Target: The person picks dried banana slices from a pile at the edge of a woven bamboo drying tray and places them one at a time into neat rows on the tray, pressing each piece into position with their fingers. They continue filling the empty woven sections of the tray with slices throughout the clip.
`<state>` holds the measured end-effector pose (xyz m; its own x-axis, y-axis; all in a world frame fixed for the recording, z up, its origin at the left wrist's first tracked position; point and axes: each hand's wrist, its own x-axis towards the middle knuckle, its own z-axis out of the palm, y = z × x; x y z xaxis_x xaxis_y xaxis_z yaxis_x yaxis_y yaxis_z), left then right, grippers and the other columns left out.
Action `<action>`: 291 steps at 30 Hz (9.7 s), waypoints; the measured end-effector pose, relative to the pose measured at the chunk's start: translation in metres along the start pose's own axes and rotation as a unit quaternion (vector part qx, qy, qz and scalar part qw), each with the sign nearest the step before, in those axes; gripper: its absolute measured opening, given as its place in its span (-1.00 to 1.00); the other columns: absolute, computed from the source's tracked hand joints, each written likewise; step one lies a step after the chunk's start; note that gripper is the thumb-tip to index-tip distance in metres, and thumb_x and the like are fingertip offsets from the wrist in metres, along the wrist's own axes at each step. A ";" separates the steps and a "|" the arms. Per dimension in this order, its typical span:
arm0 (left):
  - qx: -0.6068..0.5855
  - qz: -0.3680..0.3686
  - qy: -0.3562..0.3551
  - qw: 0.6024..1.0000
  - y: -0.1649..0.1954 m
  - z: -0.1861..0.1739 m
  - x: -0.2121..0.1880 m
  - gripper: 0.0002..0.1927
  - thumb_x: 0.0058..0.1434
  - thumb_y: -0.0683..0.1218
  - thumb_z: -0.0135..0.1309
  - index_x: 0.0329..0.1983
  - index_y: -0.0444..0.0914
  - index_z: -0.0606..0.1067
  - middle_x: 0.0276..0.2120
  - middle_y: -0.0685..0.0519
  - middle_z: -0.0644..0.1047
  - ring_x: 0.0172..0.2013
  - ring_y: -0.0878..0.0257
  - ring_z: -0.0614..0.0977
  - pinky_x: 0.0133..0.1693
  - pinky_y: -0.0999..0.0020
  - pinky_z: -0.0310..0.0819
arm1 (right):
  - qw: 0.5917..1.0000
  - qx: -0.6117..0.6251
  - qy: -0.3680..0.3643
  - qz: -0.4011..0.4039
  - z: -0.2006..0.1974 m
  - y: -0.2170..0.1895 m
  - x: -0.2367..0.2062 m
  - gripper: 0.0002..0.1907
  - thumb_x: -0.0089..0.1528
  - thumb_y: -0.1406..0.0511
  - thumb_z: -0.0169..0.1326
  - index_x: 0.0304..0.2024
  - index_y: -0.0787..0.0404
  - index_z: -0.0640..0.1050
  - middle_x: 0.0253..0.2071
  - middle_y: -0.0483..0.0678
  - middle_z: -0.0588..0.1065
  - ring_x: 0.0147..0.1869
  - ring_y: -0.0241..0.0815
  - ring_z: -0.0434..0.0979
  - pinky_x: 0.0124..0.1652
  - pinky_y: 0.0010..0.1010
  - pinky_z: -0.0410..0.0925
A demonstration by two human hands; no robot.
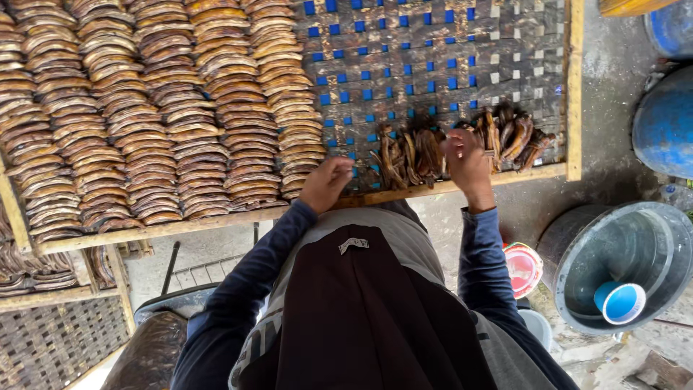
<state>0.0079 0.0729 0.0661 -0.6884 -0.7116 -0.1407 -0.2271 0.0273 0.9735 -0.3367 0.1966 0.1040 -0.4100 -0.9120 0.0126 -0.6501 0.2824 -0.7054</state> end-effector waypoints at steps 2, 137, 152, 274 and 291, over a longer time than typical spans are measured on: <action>-0.004 0.008 -0.038 0.999 -0.001 0.019 0.016 -0.71 0.43 -0.07 0.09 0.15 -0.25 0.45 0.04 -0.06 0.58 0.06 0.11 0.65 0.04 0.24 0.58 | 0.998 -0.054 -0.012 0.024 0.011 -0.007 -0.004 -0.40 0.30 0.09 0.30 0.19 0.36 0.47 -0.02 0.20 0.49 0.00 0.10 0.57 -0.13 -0.15 0.48; -0.674 -0.053 0.297 0.674 0.048 -0.131 0.056 -0.68 0.38 0.00 0.08 0.13 -0.13 0.37 0.12 0.06 0.52 0.09 0.21 0.58 -0.02 0.15 0.61 | 0.880 0.096 -0.361 -0.292 0.143 -0.281 0.183 -0.66 0.21 0.37 0.26 0.04 0.13 0.57 0.06 -0.04 0.50 0.05 -0.09 0.57 -0.01 -0.27 0.48; -0.610 -0.137 0.329 0.708 0.011 -0.126 0.056 -0.73 0.29 -0.16 0.20 0.02 -0.13 0.45 -0.07 0.16 0.60 -0.10 0.27 0.62 -0.19 0.17 0.60 | 0.857 0.158 -0.459 -0.172 0.161 -0.269 0.283 -0.81 0.33 0.40 0.15 0.01 0.17 0.59 -0.12 -0.11 0.58 -0.08 -0.25 0.56 -0.10 -0.40 0.46; -0.593 -0.120 0.375 0.702 0.003 -0.105 0.028 -0.62 0.41 -0.18 -0.04 0.29 -0.17 0.37 0.04 0.02 0.59 0.07 0.15 0.64 -0.05 0.02 0.62 | 0.952 -0.042 -0.174 -0.246 0.254 -0.237 0.448 -0.82 0.37 0.41 0.11 0.01 0.12 0.48 -0.04 0.01 0.60 0.00 -0.02 0.63 -0.06 -0.21 0.48; -0.580 -0.144 0.381 0.706 -0.005 -0.101 0.026 -0.66 0.42 -0.19 -0.05 0.25 -0.14 0.40 -0.01 0.07 0.61 0.01 0.22 0.64 -0.07 0.09 0.60 | 0.948 -0.134 -0.086 -0.276 0.235 -0.200 0.435 -0.80 0.28 0.40 0.21 -0.07 0.13 0.52 -0.10 0.00 0.50 0.07 0.09 0.50 0.08 -0.01 0.33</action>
<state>0.0604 -0.0166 0.0757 -0.0576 -0.7535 -0.6549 0.7383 -0.4738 0.4801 -0.2346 -0.3270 0.0842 0.1344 -0.9714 0.1958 -0.8842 -0.2067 -0.4189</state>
